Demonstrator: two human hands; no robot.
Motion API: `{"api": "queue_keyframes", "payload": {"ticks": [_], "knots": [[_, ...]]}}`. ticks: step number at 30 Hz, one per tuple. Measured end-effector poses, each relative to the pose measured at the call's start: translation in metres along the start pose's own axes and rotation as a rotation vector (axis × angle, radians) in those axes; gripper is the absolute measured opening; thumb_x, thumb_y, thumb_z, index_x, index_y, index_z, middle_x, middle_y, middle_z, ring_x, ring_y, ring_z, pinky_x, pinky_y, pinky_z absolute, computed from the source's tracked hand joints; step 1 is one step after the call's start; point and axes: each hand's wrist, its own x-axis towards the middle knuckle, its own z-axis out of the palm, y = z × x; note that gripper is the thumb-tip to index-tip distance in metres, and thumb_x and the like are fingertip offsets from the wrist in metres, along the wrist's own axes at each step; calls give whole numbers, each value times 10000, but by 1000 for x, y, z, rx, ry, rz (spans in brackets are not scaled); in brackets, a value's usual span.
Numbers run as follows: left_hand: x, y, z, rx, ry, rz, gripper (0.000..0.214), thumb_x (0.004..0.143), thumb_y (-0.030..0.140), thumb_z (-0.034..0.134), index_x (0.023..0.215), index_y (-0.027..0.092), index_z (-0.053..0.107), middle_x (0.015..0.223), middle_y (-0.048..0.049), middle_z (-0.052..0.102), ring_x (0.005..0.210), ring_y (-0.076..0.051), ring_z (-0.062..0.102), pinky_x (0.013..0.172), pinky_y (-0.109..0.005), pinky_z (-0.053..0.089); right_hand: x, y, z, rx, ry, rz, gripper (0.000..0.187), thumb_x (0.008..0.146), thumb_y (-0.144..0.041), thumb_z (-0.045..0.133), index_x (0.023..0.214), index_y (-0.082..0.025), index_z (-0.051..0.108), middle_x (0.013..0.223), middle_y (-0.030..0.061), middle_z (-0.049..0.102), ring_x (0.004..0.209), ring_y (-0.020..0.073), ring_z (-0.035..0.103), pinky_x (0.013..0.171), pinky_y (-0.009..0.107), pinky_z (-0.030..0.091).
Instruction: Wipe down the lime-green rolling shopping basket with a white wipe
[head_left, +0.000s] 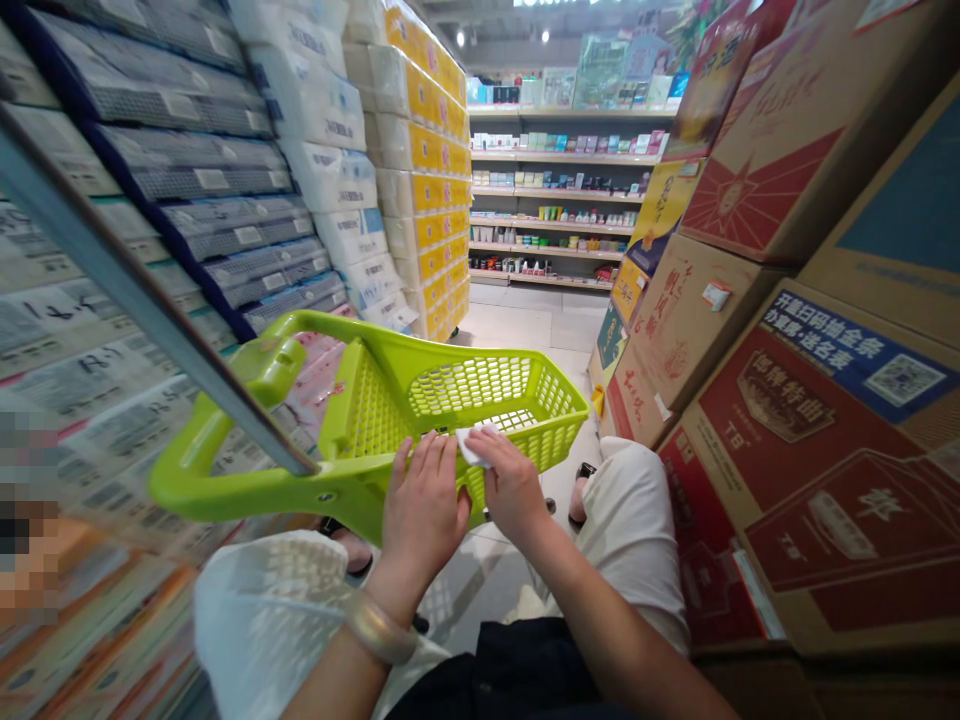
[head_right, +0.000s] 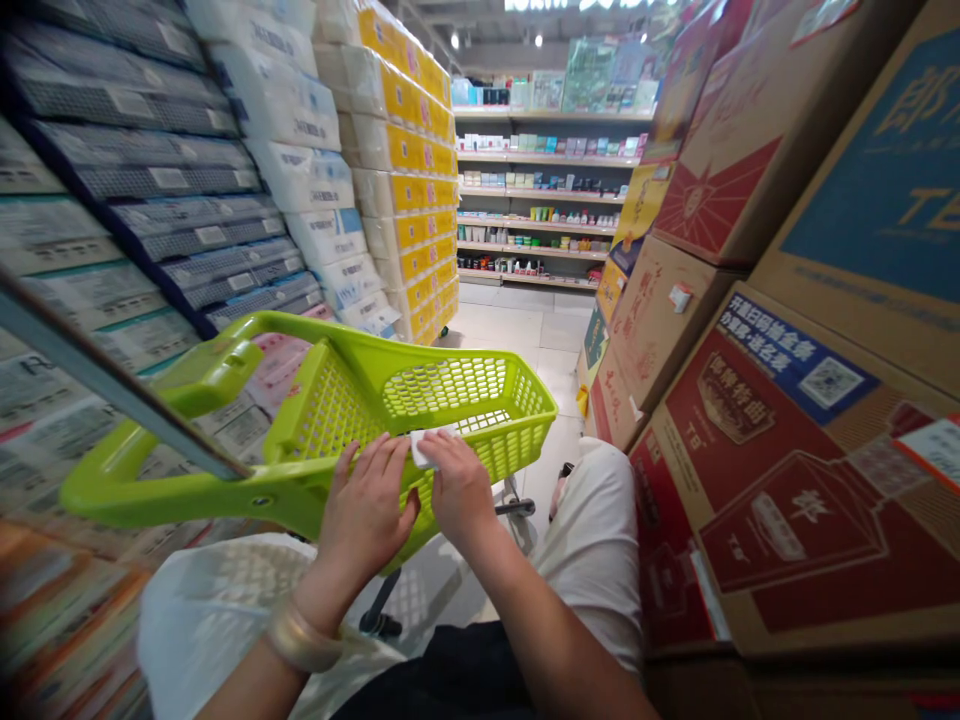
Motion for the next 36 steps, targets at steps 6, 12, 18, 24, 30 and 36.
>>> {"api": "queue_keyframes", "payload": {"ticks": [6,12,18,24,30,36], "knots": [[-4,1,0,-26,21,6,506,818,207,511,1303,66,533,1300,-159,625,1294,-303,495,1167,-467,222,-2,12,-6,-42,61,63,525,782,10,412,1153,-221,703,1207,69,717,1234,200,611,1120,430,444],[-6,3,1,-29,46,-10,498,804,201,516,1288,85,534,1277,-165,631,1283,-312,499,1163,-482,225,-3,5,-5,14,-15,-4,535,787,2,425,1196,-227,685,1252,64,696,1252,198,597,1139,429,422],[-9,2,1,-32,47,10,505,812,200,520,1309,113,520,1292,-153,621,1299,-304,486,1162,-470,233,-2,14,-9,-15,28,62,520,791,4,416,1167,-214,700,1219,86,710,1235,223,611,1122,477,434],[-10,5,4,-12,46,-26,510,798,198,526,1293,75,519,1280,-178,614,1304,-325,471,1166,-489,221,-3,3,-4,-7,14,31,536,778,13,418,1168,-226,697,1231,64,706,1242,201,605,1137,439,422],[-12,5,6,-5,36,-5,521,800,192,526,1309,82,503,1298,-164,606,1325,-315,454,1175,-475,209,-4,10,-8,-15,35,46,504,796,3,412,1151,-200,706,1216,92,711,1233,223,613,1112,460,446],[-11,7,6,-8,47,-29,532,790,196,532,1311,95,498,1299,-180,596,1326,-331,447,1172,-501,212,-5,5,-5,-1,33,52,543,777,14,425,1172,-239,697,1224,57,710,1240,209,608,1133,455,425]]}}
